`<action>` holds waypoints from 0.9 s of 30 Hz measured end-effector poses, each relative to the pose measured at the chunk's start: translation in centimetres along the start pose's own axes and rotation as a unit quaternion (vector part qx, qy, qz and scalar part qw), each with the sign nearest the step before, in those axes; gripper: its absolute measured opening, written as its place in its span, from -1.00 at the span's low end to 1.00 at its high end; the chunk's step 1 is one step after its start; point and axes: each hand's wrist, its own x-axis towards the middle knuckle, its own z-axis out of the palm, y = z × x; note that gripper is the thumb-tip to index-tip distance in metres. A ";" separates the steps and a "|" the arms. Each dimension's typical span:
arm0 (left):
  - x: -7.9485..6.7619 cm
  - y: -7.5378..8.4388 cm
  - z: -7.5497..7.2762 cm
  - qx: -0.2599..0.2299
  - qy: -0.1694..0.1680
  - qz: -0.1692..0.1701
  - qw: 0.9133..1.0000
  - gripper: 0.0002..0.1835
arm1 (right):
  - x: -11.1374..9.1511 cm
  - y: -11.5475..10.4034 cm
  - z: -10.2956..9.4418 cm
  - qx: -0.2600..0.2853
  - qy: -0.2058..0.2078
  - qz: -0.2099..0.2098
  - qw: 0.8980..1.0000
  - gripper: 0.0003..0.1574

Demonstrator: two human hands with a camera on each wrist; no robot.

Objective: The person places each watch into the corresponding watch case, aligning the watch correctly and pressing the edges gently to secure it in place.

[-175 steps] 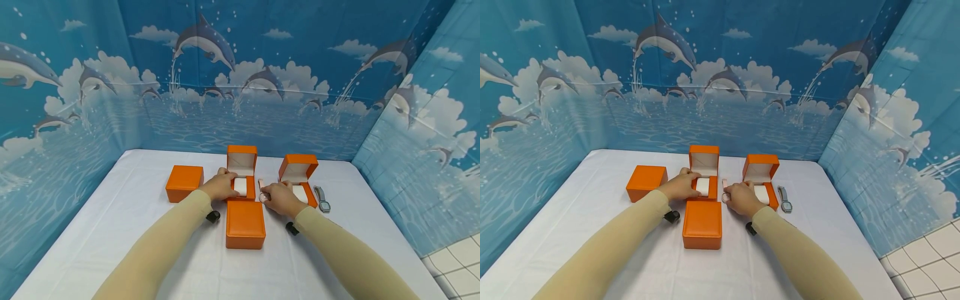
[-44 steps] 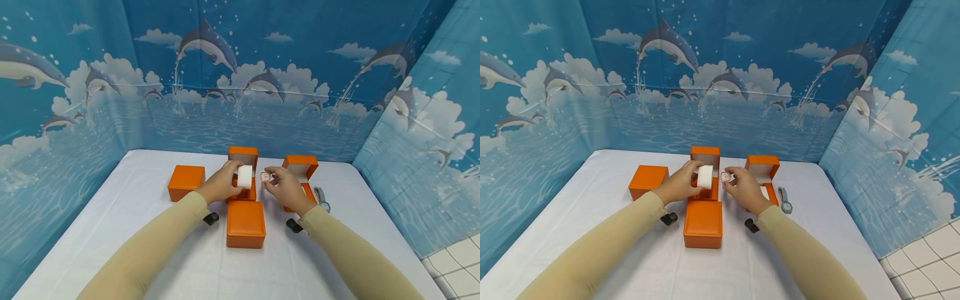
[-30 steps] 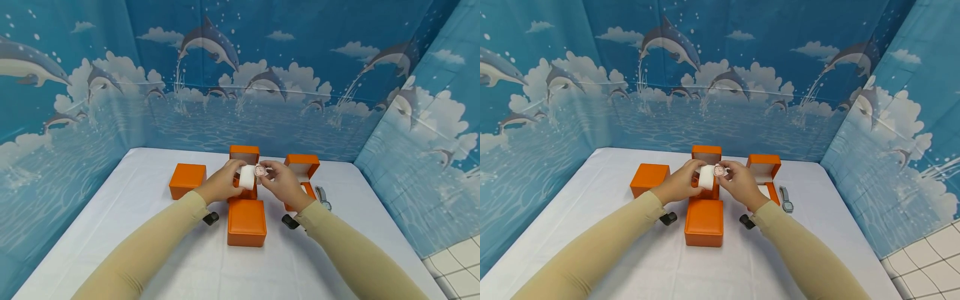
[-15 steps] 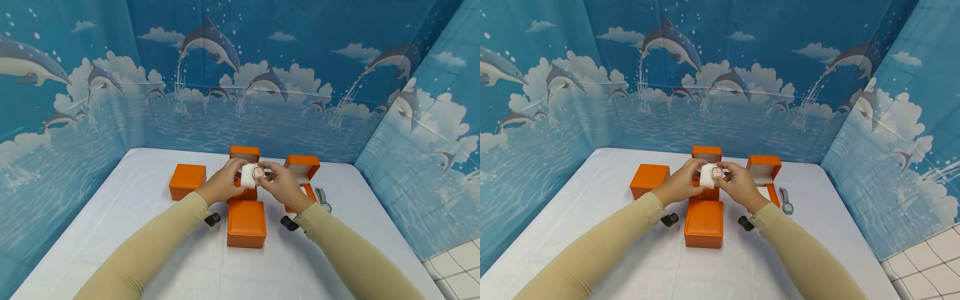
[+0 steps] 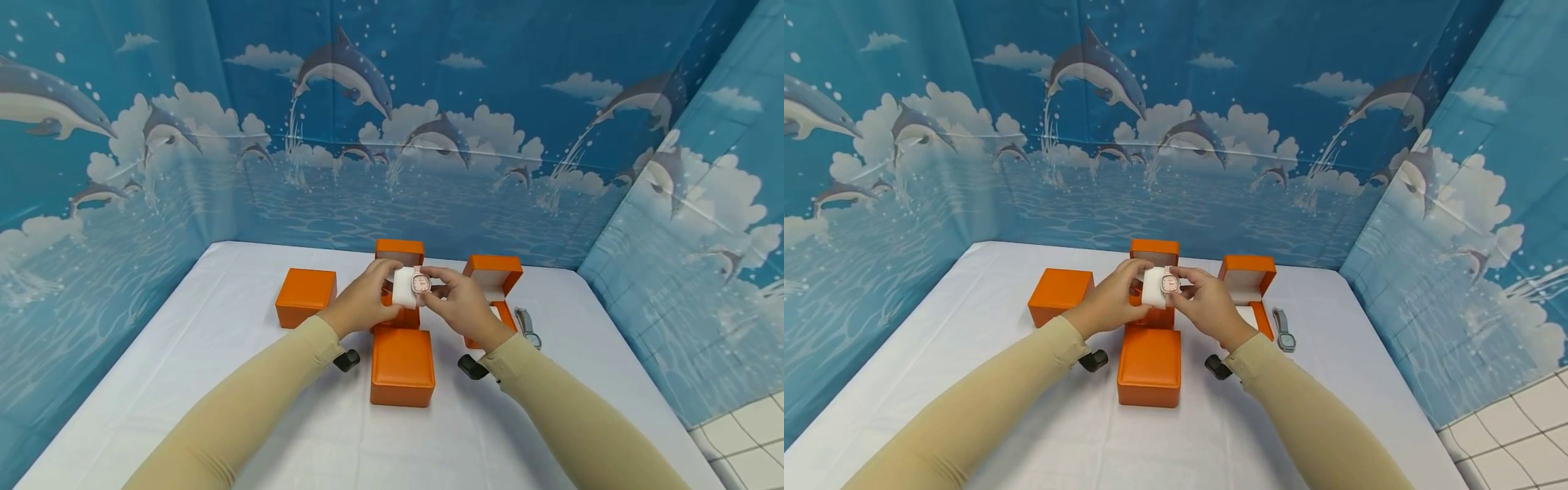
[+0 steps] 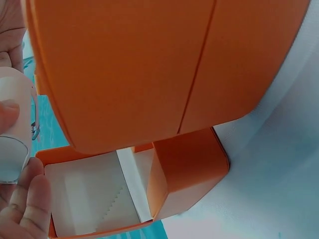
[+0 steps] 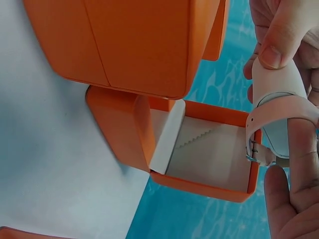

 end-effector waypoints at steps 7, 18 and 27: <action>-0.1 0.1 -0.1 -0.001 0.007 0.006 1.000 -0.17 | 0.0 -0.1 -0.2 0.006 -0.011 0.022 1.000 -0.32; -0.3 0.0 -0.1 -0.001 0.009 -0.002 1.000 -0.18 | -0.2 -0.3 0.0 0.015 -0.024 0.047 0.998 -0.24; -0.2 -0.1 -0.1 -0.024 0.012 -0.005 1.000 -0.19 | -0.1 0.1 0.0 0.042 -0.051 0.057 0.996 -0.19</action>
